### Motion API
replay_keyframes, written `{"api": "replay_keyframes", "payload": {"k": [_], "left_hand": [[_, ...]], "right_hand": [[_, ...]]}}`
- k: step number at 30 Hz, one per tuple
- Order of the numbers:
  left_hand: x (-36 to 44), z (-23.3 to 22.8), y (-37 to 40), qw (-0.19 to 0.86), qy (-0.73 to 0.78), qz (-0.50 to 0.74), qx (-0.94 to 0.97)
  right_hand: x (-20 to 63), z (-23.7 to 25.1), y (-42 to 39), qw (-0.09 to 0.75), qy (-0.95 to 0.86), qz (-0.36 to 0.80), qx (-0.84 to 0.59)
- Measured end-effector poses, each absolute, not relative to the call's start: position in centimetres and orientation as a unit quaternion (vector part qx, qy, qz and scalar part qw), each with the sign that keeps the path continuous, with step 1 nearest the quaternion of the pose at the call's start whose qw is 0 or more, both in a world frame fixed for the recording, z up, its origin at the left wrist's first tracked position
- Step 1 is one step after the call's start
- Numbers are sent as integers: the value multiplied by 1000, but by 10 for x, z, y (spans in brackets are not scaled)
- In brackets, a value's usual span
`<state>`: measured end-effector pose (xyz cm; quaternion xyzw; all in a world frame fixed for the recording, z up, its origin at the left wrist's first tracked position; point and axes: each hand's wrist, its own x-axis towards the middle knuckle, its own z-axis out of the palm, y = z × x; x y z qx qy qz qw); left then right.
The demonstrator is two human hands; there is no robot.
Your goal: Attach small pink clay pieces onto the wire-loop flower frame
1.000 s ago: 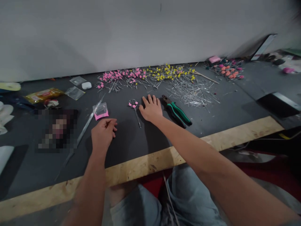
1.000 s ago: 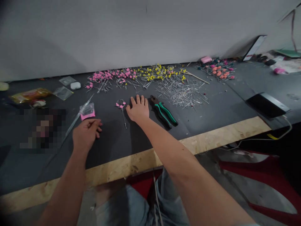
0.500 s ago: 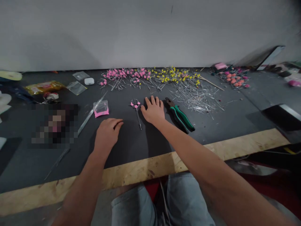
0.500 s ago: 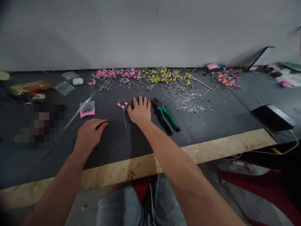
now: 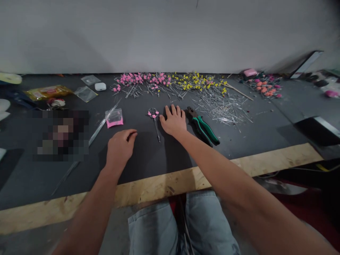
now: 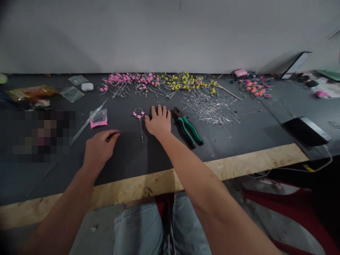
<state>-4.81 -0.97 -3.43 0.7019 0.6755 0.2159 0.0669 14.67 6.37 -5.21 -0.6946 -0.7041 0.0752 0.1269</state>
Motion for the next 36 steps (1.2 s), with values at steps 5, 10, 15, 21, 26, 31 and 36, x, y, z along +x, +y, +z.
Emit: {"api": "replay_keyframes", "payload": {"k": [5,10,15,21,26,31,36], "left_hand": [[-50,-37,-9,69,660,223,714],[-52,-39,-7,68,622,231,745],[-52,-38,-7,74,641,247,723],[-48,-37,-12,82,673,261,687],[-50,-38,-11,62,659,241,710],[-55,-41,-7,42,624,223,748],[-52,-41,-11,25,631,192,751]], "right_hand": [[146,-53,63,125,-705,69,-695],[147,-53,63,131,-704,63,-695],[147,-54,64,134,-707,59,-693],[146,-54,62,136,-706,62,-692],[145,-53,61,138,-707,57,-691],[146,-54,61,143,-706,56,-691],[146,-54,61,144,-702,65,-694]]}}
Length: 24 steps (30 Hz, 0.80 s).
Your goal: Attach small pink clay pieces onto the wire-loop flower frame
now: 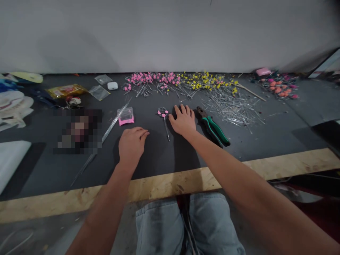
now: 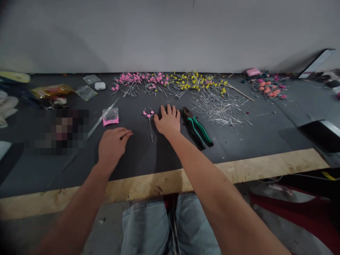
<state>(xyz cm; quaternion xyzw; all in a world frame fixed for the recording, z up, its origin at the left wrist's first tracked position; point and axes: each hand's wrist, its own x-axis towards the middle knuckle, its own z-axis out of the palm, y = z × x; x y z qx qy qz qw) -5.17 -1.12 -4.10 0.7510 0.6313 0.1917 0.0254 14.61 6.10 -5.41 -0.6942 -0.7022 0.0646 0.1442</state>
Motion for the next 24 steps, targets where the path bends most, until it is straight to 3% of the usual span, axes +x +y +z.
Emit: {"api": "replay_keyframes", "payload": {"k": [9,24], "left_hand": [[-41,-35,-67,-42,665,74,742],[-32,-39,-63,-55,679,54,730]], "right_hand": [[146,-53,59,148,-703,67,-692],[148,-54,60,151,-707,59,-688]]}}
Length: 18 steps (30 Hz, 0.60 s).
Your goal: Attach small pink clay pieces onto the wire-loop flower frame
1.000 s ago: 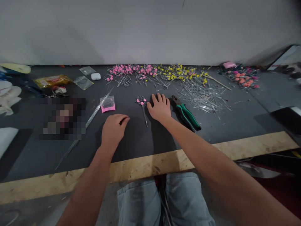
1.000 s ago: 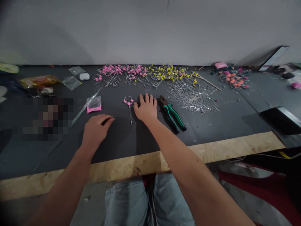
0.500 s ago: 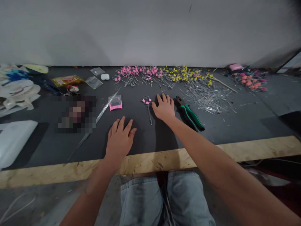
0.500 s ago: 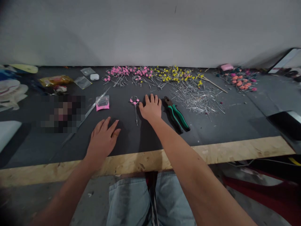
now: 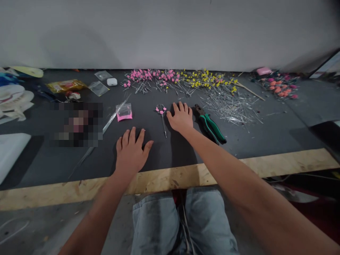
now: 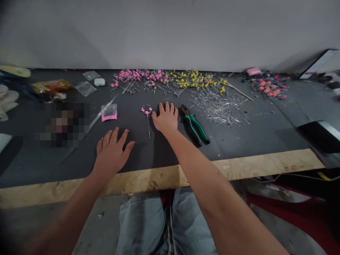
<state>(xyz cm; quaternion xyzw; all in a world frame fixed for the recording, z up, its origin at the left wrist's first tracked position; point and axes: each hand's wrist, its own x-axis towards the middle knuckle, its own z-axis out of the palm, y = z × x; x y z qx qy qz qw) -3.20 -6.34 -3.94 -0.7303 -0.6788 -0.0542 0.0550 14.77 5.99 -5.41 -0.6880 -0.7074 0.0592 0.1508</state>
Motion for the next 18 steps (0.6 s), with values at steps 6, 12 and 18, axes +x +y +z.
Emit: {"api": "replay_keyframes", "payload": {"k": [6,12,18], "left_hand": [[-32,-37,-84,43,-676,-42,-734],[-33,-38,-96,34,-676,-40,-735],[-28,-39,-73,43,-701,-68,-709]], "right_hand": [[148,-55,61,151,-707,66,-688],[147,-57,61,156,-707,61,-687],[147,-55,60,147,-707,64,-689]]}}
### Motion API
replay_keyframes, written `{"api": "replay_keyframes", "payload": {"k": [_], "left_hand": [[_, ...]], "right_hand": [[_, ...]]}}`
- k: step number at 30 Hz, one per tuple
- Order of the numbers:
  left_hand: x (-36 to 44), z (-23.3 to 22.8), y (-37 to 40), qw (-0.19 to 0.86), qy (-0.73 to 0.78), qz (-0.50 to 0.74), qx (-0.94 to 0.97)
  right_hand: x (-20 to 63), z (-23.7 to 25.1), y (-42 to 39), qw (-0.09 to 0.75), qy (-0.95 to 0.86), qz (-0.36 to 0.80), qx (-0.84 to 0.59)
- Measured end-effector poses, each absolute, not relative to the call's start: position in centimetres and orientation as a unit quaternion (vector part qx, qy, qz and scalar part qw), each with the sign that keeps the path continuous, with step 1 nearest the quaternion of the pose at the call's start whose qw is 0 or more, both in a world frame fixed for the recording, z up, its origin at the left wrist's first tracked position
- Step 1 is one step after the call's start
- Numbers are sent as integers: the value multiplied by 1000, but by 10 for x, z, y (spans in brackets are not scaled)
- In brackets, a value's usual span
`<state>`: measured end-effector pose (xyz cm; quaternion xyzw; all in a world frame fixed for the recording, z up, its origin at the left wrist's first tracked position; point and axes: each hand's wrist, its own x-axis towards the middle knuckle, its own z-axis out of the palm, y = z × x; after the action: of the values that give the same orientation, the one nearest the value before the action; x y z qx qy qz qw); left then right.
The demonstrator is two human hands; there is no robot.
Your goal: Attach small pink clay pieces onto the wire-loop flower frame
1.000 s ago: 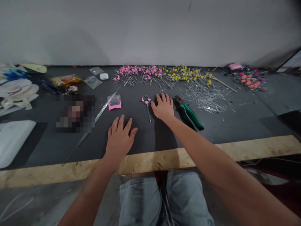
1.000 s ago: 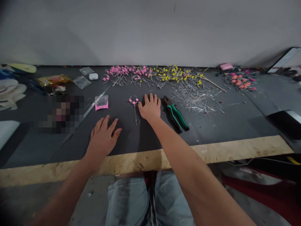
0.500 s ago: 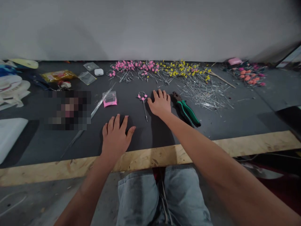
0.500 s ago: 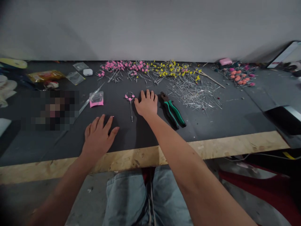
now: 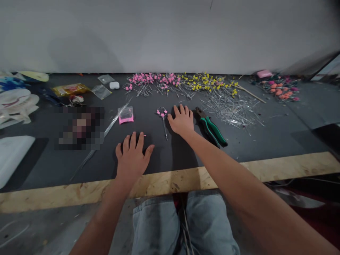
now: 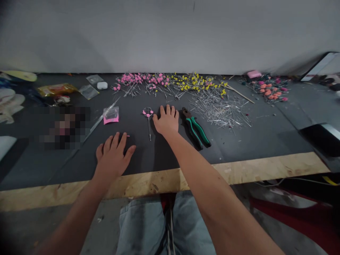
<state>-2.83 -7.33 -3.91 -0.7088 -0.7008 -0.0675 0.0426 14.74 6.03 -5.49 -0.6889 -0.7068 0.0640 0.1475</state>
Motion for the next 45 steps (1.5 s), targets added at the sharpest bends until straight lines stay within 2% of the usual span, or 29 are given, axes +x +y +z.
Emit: {"api": "replay_keyframes", "payload": {"k": [45], "left_hand": [[-26,-41,-70,47,-722,-137,-677]], "right_hand": [[148,-55,62,141,-707,57,-691]]}}
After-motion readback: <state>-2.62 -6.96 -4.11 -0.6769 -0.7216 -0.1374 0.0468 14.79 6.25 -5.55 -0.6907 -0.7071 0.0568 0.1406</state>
